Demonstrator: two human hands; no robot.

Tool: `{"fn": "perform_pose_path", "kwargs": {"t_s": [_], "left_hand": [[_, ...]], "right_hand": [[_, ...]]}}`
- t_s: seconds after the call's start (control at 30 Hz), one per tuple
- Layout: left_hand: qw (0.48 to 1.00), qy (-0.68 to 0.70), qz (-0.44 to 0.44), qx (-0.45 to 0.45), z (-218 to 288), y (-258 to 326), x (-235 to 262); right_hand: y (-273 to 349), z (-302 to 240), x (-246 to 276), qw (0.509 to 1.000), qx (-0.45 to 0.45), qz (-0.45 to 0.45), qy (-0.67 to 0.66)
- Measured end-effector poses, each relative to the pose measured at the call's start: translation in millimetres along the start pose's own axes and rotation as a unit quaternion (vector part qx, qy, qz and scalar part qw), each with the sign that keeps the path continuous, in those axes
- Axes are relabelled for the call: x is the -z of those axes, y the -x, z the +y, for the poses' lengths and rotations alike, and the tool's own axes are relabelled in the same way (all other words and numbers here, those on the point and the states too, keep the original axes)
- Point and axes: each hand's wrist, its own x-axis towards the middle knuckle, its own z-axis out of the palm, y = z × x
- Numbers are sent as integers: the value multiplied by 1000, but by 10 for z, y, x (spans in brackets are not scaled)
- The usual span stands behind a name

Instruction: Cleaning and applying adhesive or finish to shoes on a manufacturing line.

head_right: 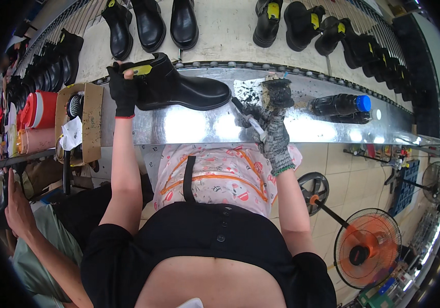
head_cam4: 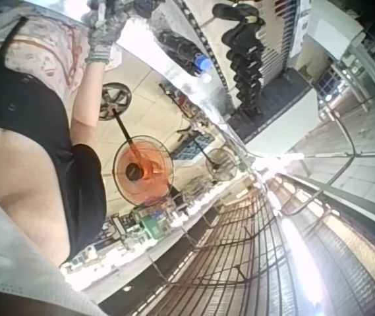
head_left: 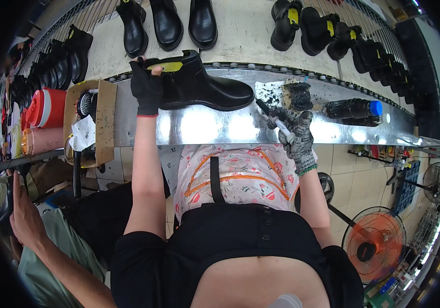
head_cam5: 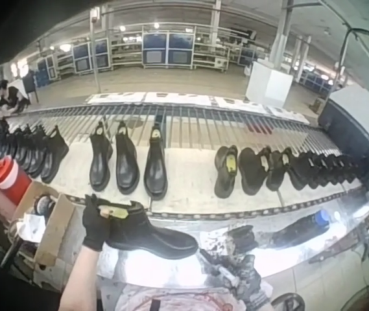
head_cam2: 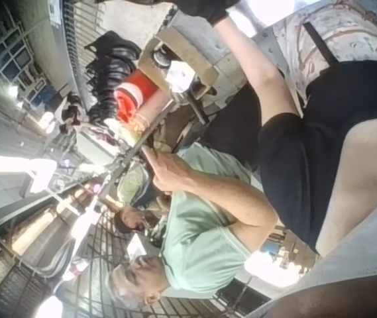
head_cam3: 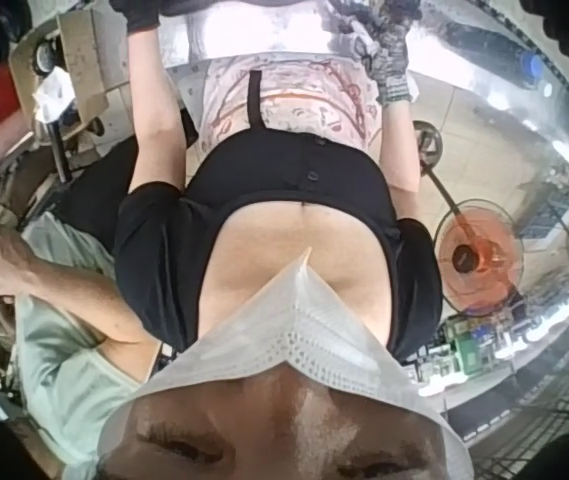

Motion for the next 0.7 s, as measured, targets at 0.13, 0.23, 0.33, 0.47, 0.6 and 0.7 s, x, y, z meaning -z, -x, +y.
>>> {"fn": "perform_pose_path", "kwargs": {"t_s": [0.13, 0.23, 0.33, 0.47, 0.6, 0.7], "left_hand": [[999, -13, -23, 19, 271, 211, 233], [1000, 10, -12, 19, 526, 368, 349], [999, 1, -33, 33, 799, 517, 466], [991, 5, -88, 97, 1137, 721, 594], [975, 53, -144, 158, 1347, 846, 671], [966, 86, -169, 176, 1415, 911, 690]], "right_hand": [[-40, -20, 9, 1000, 21, 6, 17], [-57, -11, 40, 997, 43, -15, 57], [-99, 39, 48, 970, 151, -20, 189], [-108, 76, 7, 880, 263, 5, 396], [-55, 3, -132, 936, 179, -3, 302], [40, -96, -215, 980, 85, -16, 180]]}}
